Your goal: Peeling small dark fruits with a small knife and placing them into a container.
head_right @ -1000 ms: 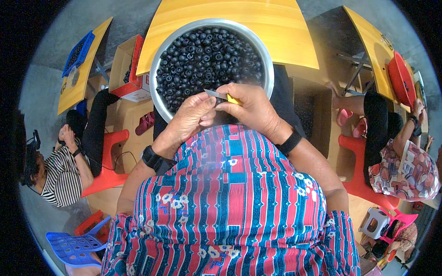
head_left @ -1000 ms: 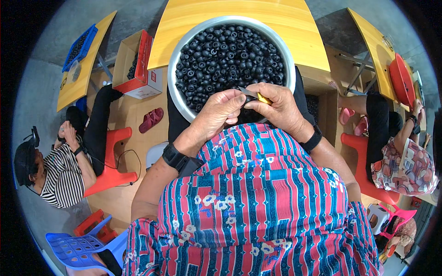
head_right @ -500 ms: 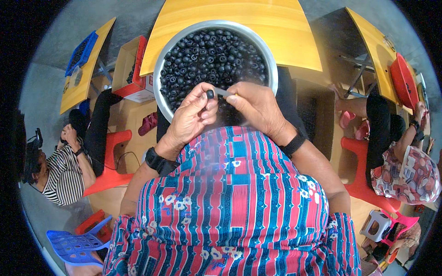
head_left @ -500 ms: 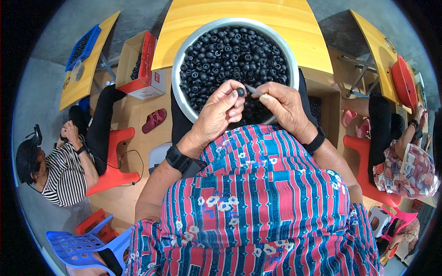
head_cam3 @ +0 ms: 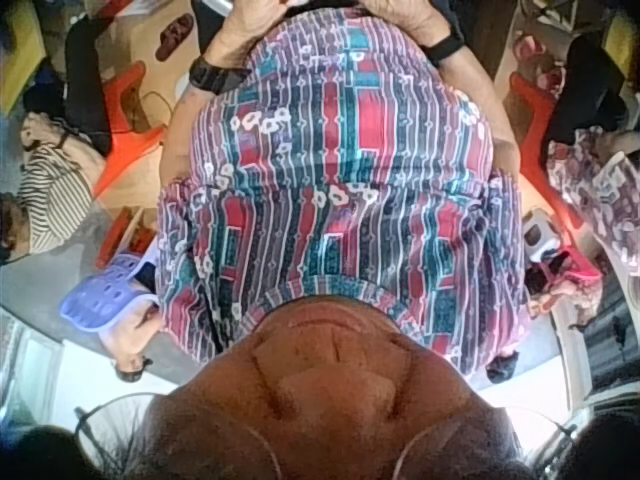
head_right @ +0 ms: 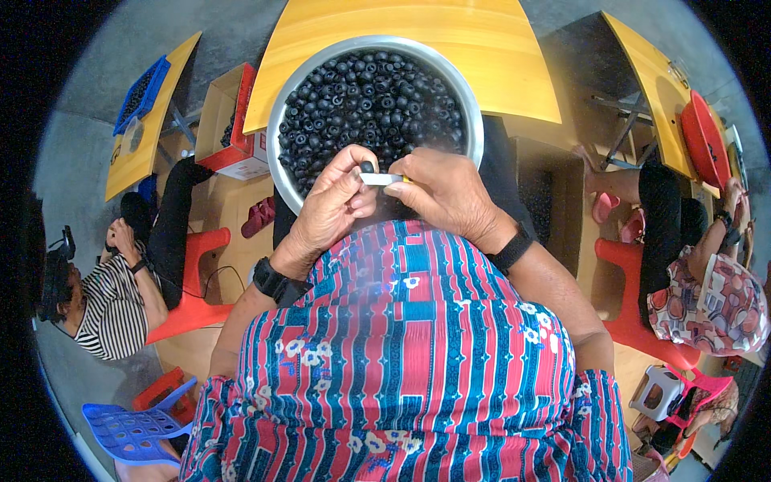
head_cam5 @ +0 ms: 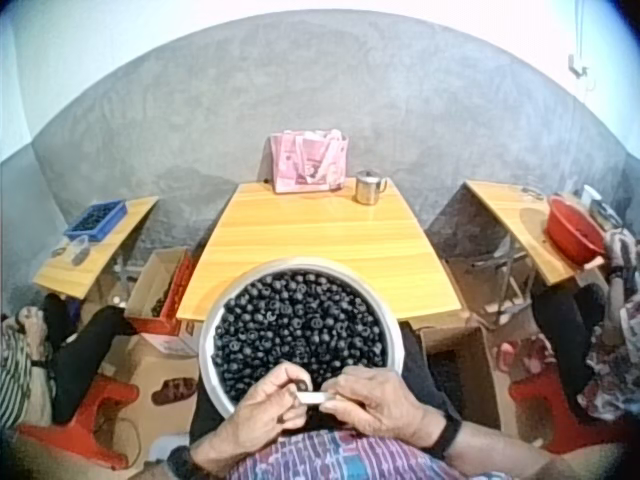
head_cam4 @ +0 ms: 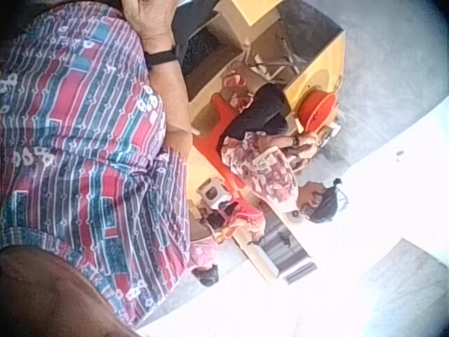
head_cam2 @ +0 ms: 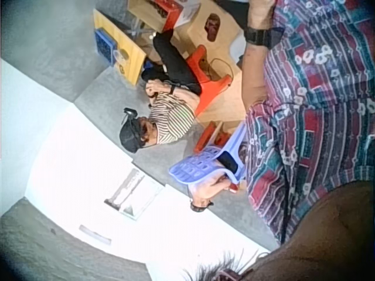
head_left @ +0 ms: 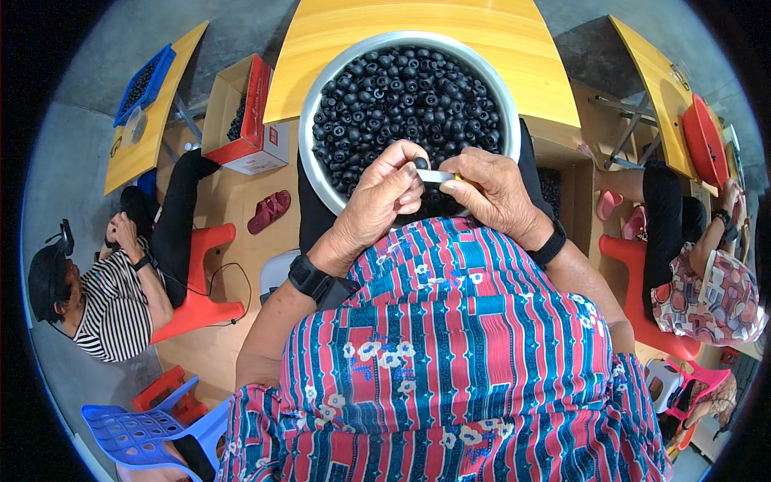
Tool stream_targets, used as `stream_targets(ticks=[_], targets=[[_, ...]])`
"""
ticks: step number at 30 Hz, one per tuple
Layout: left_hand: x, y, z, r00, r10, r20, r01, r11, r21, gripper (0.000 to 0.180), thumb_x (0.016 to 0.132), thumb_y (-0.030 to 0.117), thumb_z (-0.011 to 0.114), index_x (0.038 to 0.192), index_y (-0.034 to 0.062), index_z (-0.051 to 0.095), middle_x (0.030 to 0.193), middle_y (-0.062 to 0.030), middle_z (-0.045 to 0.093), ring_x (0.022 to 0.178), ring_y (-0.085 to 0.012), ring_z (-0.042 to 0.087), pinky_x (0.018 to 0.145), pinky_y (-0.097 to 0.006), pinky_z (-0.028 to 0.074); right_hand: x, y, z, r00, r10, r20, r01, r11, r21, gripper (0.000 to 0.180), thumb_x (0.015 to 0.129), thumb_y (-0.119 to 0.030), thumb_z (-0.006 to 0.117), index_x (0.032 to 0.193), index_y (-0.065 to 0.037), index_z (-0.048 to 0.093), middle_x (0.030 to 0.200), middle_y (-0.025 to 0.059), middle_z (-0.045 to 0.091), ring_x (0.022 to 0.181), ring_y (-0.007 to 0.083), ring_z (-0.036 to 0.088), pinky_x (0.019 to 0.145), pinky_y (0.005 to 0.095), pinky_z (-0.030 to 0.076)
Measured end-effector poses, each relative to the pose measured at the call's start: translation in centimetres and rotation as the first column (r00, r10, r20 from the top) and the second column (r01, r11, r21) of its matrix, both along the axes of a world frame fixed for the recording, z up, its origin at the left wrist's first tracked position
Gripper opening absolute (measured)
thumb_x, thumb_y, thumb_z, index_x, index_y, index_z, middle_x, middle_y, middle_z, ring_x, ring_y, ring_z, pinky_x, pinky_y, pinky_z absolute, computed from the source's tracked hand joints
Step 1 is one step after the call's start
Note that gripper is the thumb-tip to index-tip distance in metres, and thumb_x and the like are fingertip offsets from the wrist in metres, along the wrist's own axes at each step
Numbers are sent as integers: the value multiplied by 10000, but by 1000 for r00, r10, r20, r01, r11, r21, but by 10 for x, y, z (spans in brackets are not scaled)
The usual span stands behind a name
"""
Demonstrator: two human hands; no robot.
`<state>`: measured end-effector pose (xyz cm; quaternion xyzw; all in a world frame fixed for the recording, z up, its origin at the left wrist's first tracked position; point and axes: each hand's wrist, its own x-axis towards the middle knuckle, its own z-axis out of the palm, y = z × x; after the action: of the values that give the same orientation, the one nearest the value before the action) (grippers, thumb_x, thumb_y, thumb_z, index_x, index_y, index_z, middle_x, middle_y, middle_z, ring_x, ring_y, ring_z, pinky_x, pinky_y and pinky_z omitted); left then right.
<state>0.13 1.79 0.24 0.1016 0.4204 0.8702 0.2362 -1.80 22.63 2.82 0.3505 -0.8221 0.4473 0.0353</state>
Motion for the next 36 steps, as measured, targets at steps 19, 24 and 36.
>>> stream_targets(ticks=[19, 24, 36], targets=[[2, -1, 2, 996, 1, -87, -11, 994, -111, 219, 1004, 275, 496, 1067, 66, 485, 745, 43, 368, 628, -41, 326, 572, -193, 303, 0, 0, -4, 997, -6, -77, 4, 1000, -31, 164, 856, -171, 670, 932, -28, 647, 661, 72, 525, 606, 202, 536, 562, 322, 416], [1, -1, 2, 996, -8, -90, -2, 994, -109, 231, 1001, 286, 500, 1068, 65, 484, 742, 44, 368, 626, -41, 323, 571, -196, 298, 0, 0, -4, 996, -4, -87, 2, 1000, -30, 163, 852, -167, 671, 930, -26, 649, 661, 75, 528, 606, 206, 541, 561, 325, 421], [1, -2, 3, 997, -10, -82, 1, 994, -107, 218, 1005, 273, 493, 1069, 65, 485, 739, 44, 361, 628, -42, 329, 573, -198, 307, 0, 0, -5, 996, -17, -87, 15, 1000, -26, 181, 857, -183, 668, 929, -19, 646, 678, 82, 547, 616, 210, 552, 559, 327, 429]])
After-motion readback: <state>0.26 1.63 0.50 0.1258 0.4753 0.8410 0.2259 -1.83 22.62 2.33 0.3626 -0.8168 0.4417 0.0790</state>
